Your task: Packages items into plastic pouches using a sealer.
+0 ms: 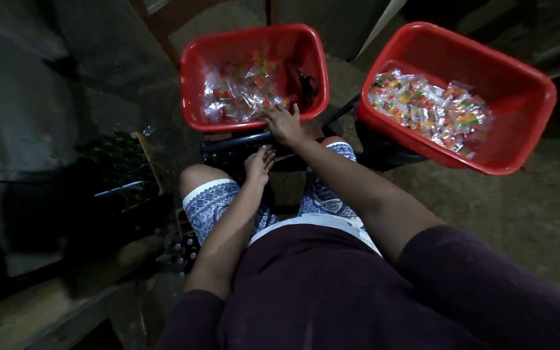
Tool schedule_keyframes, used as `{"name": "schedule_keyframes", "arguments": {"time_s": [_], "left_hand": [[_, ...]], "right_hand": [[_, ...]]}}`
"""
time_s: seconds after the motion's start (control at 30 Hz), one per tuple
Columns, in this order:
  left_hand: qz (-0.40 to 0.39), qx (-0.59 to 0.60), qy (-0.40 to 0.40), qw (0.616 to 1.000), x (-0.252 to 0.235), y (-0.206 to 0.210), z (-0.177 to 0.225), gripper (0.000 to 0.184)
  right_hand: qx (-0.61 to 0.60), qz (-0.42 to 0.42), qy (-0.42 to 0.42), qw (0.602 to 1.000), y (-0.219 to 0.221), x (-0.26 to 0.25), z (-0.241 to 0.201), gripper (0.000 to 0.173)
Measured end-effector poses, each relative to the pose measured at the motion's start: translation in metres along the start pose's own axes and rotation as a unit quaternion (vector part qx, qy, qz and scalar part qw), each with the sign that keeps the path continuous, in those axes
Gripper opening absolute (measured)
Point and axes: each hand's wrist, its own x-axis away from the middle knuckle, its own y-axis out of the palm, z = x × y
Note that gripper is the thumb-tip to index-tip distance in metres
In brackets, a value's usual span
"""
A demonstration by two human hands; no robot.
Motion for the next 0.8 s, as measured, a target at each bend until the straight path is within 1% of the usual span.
{"name": "schedule_keyframes", "arguments": {"time_s": [0.07, 0.13, 0.2, 0.23, 0.3, 0.37, 0.43, 0.5, 0.57, 0.63, 0.67, 0.7, 0.77, 0.8], "left_hand": [[0.005, -0.005, 0.003, 1.000, 0.002, 0.002, 0.002, 0.035], [0.012, -0.008, 0.006, 1.000, 0.003, 0.002, 0.003, 0.033], [0.006, -0.007, 0.019, 1.000, 0.003, 0.002, 0.003, 0.030], [-0.005, -0.009, 0.028, 1.000, 0.006, 0.001, 0.003, 0.030], [-0.046, -0.025, 0.047, 0.998, 0.020, -0.003, 0.006, 0.033], [-0.100, -0.066, 0.076, 0.990, 0.040, -0.007, 0.011, 0.036], [-0.134, -0.099, 0.111, 0.980, 0.060, -0.009, 0.014, 0.031], [-0.158, -0.110, 0.132, 0.972, 0.079, -0.010, 0.015, 0.027], [-0.170, -0.116, 0.145, 0.968, 0.095, -0.009, 0.015, 0.022], [-0.184, -0.132, 0.161, 0.961, 0.105, -0.008, 0.013, 0.019], [-0.192, -0.149, 0.176, 0.954, 0.108, -0.007, 0.012, 0.020], [-0.199, -0.171, 0.200, 0.944, 0.110, -0.006, 0.010, 0.022], [-0.217, -0.221, 0.265, 0.913, 0.109, -0.005, 0.009, 0.034], [-0.221, -0.243, 0.295, 0.897, 0.107, -0.003, 0.010, 0.032]], "right_hand": [[-0.024, -0.010, -0.009, 1.000, -0.011, -0.002, -0.003, 0.045], [-0.059, -0.015, -0.015, 0.998, -0.026, -0.002, -0.013, 0.046], [-0.118, 0.012, -0.034, 0.992, -0.045, 0.000, -0.024, 0.046], [-0.166, 0.028, -0.051, 0.984, -0.055, 0.004, -0.028, 0.045], [-0.274, 0.064, -0.088, 0.956, -0.071, 0.020, -0.031, 0.045], [-0.371, 0.092, -0.093, 0.920, -0.081, 0.043, -0.024, 0.048], [-0.447, 0.143, -0.055, 0.881, -0.077, 0.070, -0.011, 0.046], [-0.492, 0.151, 0.002, 0.857, -0.068, 0.101, -0.004, 0.043], [-0.500, 0.125, 0.019, 0.857, -0.060, 0.129, -0.005, 0.038], [-0.492, 0.097, 0.016, 0.865, -0.059, 0.152, -0.012, 0.027], [-0.476, 0.101, 0.015, 0.874, -0.059, 0.160, -0.015, 0.020], [-0.455, 0.106, 0.007, 0.884, -0.059, 0.165, -0.016, 0.016], [-0.416, 0.094, -0.012, 0.904, -0.064, 0.173, -0.013, 0.014], [-0.394, 0.081, -0.025, 0.915, -0.066, 0.176, -0.010, 0.017]]}}
